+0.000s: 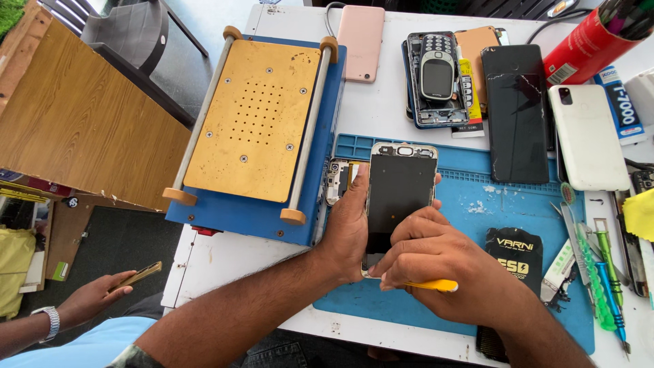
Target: The person pries the broken display assembly off a smartphone frame using a yellow pry tool, working around the edges. They then wipe the frame with a cloth and press adhesive material onto the frame to prepare it for the new screen.
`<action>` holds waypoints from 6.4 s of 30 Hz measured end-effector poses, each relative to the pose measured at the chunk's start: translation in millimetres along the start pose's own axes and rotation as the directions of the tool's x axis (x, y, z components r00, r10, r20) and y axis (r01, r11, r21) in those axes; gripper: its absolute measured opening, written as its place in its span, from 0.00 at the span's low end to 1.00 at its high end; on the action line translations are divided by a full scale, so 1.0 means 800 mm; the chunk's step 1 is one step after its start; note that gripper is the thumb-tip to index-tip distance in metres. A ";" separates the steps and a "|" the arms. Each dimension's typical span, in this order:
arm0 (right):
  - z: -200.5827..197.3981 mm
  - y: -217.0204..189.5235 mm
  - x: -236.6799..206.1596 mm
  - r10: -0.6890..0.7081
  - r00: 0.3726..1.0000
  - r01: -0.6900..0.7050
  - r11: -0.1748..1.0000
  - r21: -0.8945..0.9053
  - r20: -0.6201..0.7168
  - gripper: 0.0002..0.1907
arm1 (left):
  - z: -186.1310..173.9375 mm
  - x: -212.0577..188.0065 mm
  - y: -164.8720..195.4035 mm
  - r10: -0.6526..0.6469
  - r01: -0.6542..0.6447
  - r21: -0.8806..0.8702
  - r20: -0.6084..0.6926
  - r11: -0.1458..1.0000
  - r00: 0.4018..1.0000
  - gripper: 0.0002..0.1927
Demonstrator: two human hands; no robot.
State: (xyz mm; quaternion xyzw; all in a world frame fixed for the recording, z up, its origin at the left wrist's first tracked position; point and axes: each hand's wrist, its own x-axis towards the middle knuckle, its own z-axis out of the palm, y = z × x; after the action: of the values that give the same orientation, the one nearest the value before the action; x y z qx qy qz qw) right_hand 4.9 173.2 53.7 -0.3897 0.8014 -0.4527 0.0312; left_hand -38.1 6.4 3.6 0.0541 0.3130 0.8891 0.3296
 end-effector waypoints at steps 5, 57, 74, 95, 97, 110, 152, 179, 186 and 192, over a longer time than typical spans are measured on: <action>-0.004 0.002 -0.005 0.092 0.995 -0.094 0.993 0.064 0.031 0.08 | -0.001 0.001 -0.001 -0.021 0.021 0.000 0.003 1.000 1.000 0.39; -0.007 0.022 -0.058 0.302 0.940 -0.228 0.901 0.368 -0.158 0.14 | -0.009 -0.001 0.003 0.092 -0.090 -0.056 0.035 0.994 0.995 0.46; -0.023 0.008 -0.020 0.360 0.666 -0.617 0.759 -0.210 -0.654 0.10 | -0.006 -0.005 0.003 0.079 -0.072 -0.083 0.088 0.994 0.993 0.48; -0.039 0.010 -0.004 0.791 0.609 -0.763 0.605 -0.228 0.061 0.15 | -0.006 -0.006 0.008 0.189 -0.189 0.003 0.029 0.982 0.982 0.48; -0.040 0.009 -0.003 0.786 0.613 -0.751 0.610 -0.251 0.076 0.14 | -0.007 -0.006 0.007 0.189 -0.189 -0.001 0.040 0.982 0.981 0.48; -0.022 -0.009 -0.010 0.160 0.986 -0.164 0.933 -0.322 -0.039 0.09 | -0.006 -0.006 0.009 0.153 -0.152 -0.102 0.002 0.983 0.988 0.48; -0.056 0.004 -0.031 0.554 0.830 -0.524 0.739 -0.423 -0.059 0.23 | -0.010 -0.004 0.000 0.110 -0.116 -0.140 -0.049 0.983 0.993 0.49; -0.030 -0.016 0.012 0.787 0.538 -0.795 0.353 -0.493 -0.302 0.42 | -0.005 -0.007 -0.004 0.113 -0.118 -0.058 -0.090 0.991 0.990 0.45; 0.007 -0.011 0.013 0.736 0.651 -0.714 0.512 -0.477 -0.185 0.43 | -0.005 -0.002 -0.011 0.101 -0.101 0.005 -0.131 0.995 0.986 0.46; -0.040 0.002 -0.011 0.700 0.635 -0.745 0.442 -0.500 -0.328 0.36 | -0.009 -0.003 -0.005 0.128 -0.129 -0.049 -0.029 0.990 0.991 0.47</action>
State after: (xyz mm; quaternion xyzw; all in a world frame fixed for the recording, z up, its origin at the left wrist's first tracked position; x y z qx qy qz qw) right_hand -2.5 201.9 68.5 0.0172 0.9884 -0.1342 0.0684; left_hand -36.5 3.5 -4.4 0.0544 0.2906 0.9166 0.2690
